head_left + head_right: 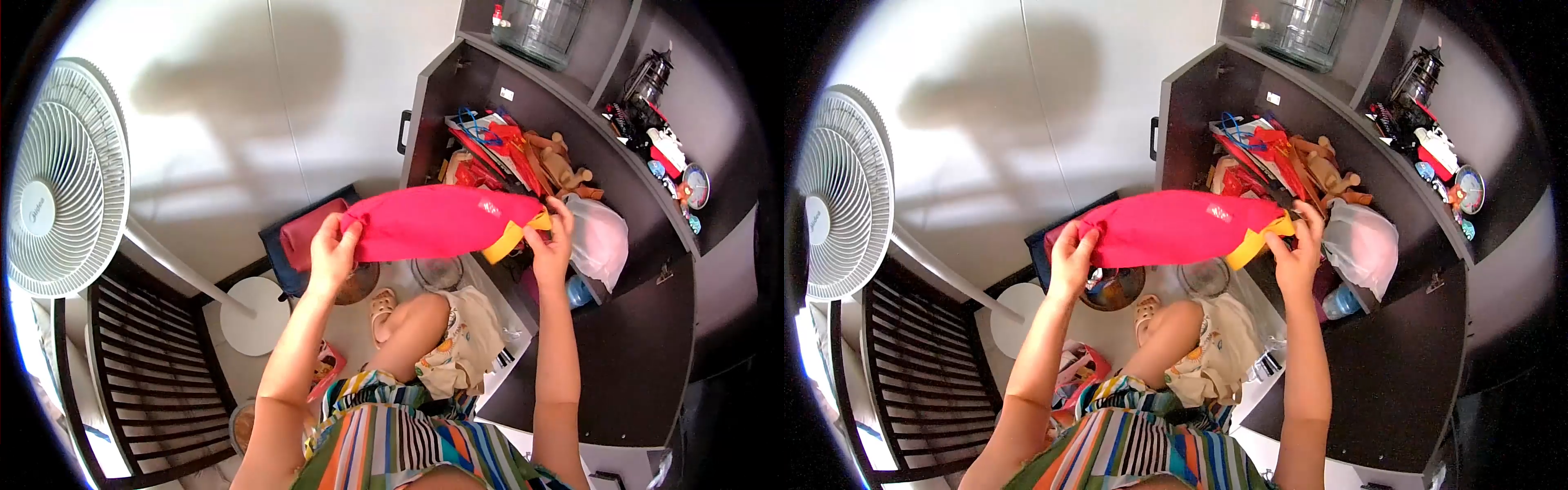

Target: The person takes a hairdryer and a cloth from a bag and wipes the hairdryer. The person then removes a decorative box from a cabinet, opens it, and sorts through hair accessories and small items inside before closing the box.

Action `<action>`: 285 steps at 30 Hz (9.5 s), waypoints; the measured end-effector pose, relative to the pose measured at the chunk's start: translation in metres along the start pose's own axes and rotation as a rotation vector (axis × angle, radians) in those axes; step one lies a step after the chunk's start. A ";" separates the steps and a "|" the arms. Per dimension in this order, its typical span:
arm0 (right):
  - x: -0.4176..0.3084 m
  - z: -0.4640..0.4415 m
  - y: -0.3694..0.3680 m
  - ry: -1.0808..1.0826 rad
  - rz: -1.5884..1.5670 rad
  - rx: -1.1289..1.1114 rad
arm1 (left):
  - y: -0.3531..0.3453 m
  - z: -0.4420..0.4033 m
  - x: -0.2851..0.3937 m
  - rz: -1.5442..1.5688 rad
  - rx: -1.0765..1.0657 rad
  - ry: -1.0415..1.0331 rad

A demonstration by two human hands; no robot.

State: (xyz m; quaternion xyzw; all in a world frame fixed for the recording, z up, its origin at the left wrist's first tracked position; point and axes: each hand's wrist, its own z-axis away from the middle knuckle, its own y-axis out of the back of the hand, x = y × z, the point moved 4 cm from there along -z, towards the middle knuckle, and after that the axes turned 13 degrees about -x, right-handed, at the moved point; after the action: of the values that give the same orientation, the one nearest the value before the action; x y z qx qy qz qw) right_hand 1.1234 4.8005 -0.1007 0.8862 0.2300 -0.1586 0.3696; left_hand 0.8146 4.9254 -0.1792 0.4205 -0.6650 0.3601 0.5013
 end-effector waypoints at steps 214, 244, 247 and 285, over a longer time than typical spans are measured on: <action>0.280 0.304 -0.112 -1.193 -0.817 0.173 | -0.177 0.000 -0.263 0.160 -0.639 0.829; 0.256 0.253 -0.162 -1.377 -1.053 0.176 | -0.328 0.014 -0.337 0.438 -0.678 0.660; 0.261 0.253 -0.154 -1.289 -1.196 0.355 | -0.327 0.006 -0.318 0.381 -0.718 0.593; 0.072 0.222 -0.046 -0.453 -1.943 -0.298 | -0.171 -0.009 -0.093 0.278 -1.010 0.690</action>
State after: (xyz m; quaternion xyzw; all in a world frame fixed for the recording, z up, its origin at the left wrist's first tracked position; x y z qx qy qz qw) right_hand 1.1356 4.6884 -0.3095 0.2086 0.7943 -0.5255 0.2222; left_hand 0.9884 4.8858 -0.2573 -0.0992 -0.6016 0.1784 0.7723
